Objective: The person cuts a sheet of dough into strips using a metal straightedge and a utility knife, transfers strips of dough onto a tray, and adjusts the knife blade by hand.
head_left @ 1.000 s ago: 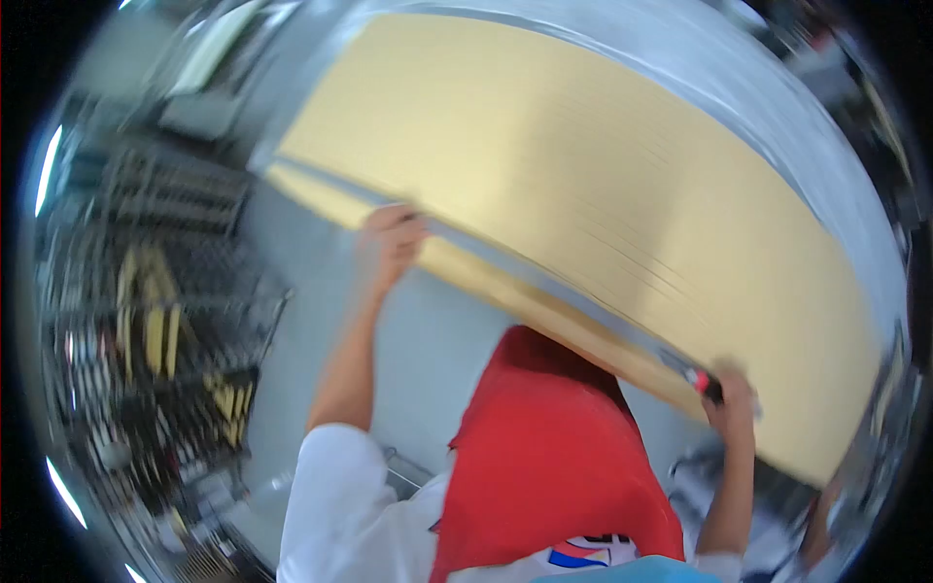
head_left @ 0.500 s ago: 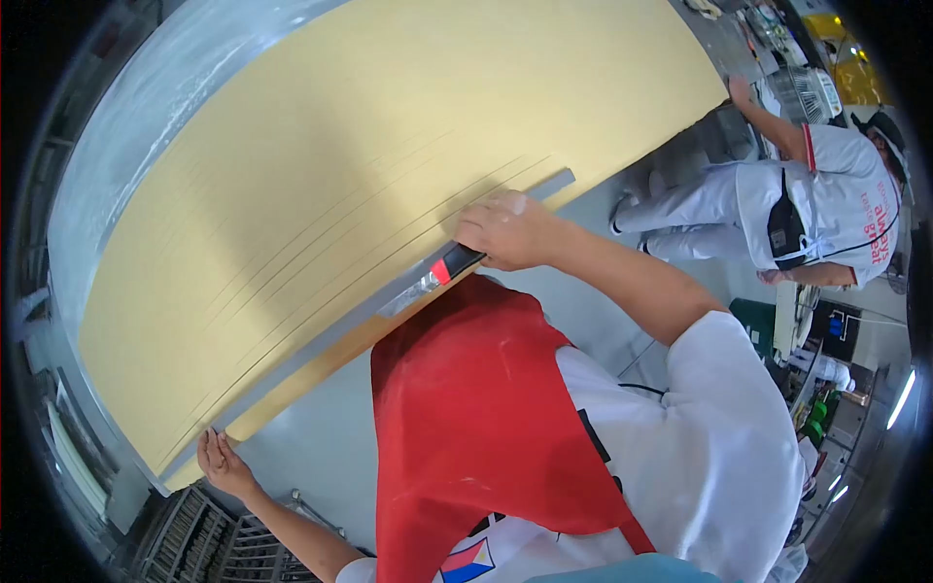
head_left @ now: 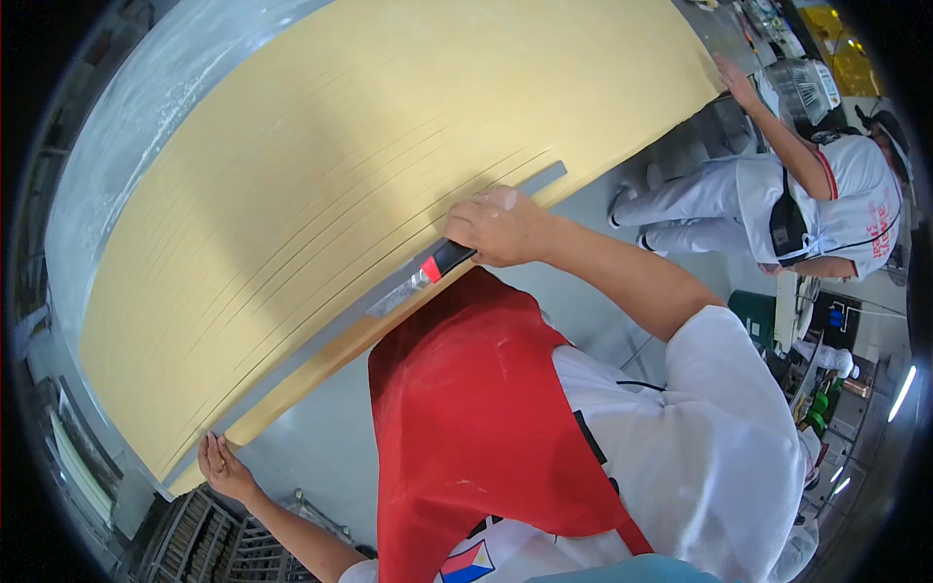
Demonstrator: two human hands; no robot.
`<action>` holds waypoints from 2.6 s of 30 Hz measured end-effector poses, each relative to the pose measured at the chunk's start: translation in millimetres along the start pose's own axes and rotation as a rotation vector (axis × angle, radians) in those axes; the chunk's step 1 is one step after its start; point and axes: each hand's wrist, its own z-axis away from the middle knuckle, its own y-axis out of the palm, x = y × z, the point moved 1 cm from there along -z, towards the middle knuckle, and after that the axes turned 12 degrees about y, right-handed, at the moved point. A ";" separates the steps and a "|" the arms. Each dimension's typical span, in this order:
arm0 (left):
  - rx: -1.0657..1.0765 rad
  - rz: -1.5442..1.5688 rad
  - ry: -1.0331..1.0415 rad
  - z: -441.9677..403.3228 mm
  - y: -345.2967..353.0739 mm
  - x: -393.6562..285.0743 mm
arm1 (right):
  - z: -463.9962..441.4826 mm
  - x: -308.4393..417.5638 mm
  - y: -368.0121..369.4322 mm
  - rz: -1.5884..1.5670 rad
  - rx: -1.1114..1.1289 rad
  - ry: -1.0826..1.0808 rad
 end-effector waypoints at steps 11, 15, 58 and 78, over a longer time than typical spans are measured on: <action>0.024 -0.018 0.001 -4.6 -1.5 -1.3 | -2.6 -0.5 -4.7 -0.020 0.007 0.012; 0.008 0.124 -0.028 -7.0 -5.9 -4.6 | -3.0 -1.2 -3.8 -0.016 0.051 0.036; -0.994 1.374 -1.594 5.9 55.3 16.4 | -222.1 221.1 2.4 -0.322 0.311 -0.111; -0.944 1.251 -1.613 17.5 59.0 32.2 | -420.3 757.0 146.9 -0.085 0.376 -0.727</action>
